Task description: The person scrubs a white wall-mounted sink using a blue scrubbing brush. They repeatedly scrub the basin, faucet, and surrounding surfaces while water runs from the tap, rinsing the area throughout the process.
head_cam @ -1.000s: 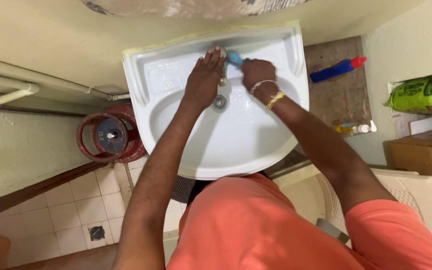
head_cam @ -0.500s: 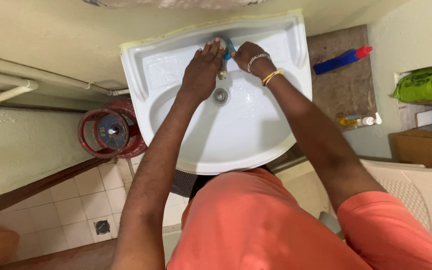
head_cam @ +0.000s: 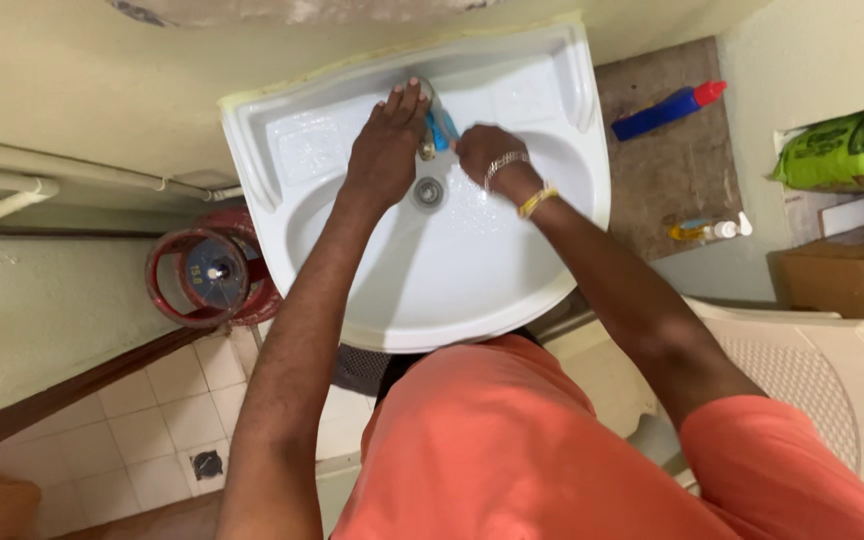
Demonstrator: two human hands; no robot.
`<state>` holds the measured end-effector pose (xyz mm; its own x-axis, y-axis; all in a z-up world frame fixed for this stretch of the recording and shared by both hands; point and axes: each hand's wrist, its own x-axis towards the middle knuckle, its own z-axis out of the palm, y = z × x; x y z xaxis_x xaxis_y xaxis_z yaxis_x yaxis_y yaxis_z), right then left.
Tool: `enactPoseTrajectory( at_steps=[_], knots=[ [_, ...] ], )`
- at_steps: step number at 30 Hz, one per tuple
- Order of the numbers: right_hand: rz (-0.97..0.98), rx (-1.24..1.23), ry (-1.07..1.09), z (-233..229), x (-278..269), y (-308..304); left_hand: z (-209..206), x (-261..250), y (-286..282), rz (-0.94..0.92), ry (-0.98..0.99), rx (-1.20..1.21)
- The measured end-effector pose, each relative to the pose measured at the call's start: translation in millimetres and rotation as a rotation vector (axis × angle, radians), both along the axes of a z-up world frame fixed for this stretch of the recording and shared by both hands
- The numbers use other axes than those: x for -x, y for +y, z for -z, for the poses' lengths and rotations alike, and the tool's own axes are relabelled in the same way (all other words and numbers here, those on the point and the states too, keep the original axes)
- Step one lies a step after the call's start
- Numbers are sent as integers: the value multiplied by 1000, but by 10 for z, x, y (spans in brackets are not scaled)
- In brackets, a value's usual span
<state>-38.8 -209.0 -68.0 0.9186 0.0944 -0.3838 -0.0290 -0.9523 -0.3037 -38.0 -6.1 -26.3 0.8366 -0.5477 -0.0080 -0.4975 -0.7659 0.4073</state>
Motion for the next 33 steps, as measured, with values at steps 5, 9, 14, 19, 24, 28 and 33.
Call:
enactPoseTrajectory(
  at_steps=[5,9,14,19,24,28,33],
  knots=[
    [-62,206,-414,107,-158,101,5,27,-4,0,-17,-82],
    [-267,357,-626,419,-296,-159,47,18,-18,-14,-46,-82],
    [-5,498,-282,116,-225,-1086,38,52,-27,-22,0,-22],
    [75,370,-300,193,102,-661,25,39,-48,-19,-24,-95],
    [-143,251,-313,209,421,-96,59,34,-24,-22,-7,-57],
    [73,428,-59,-76,148,-889,105,54,-26,-42,-62,-66],
    [97,428,-158,72,285,-508,38,7,-53,-35,-5,-76]
  ],
)
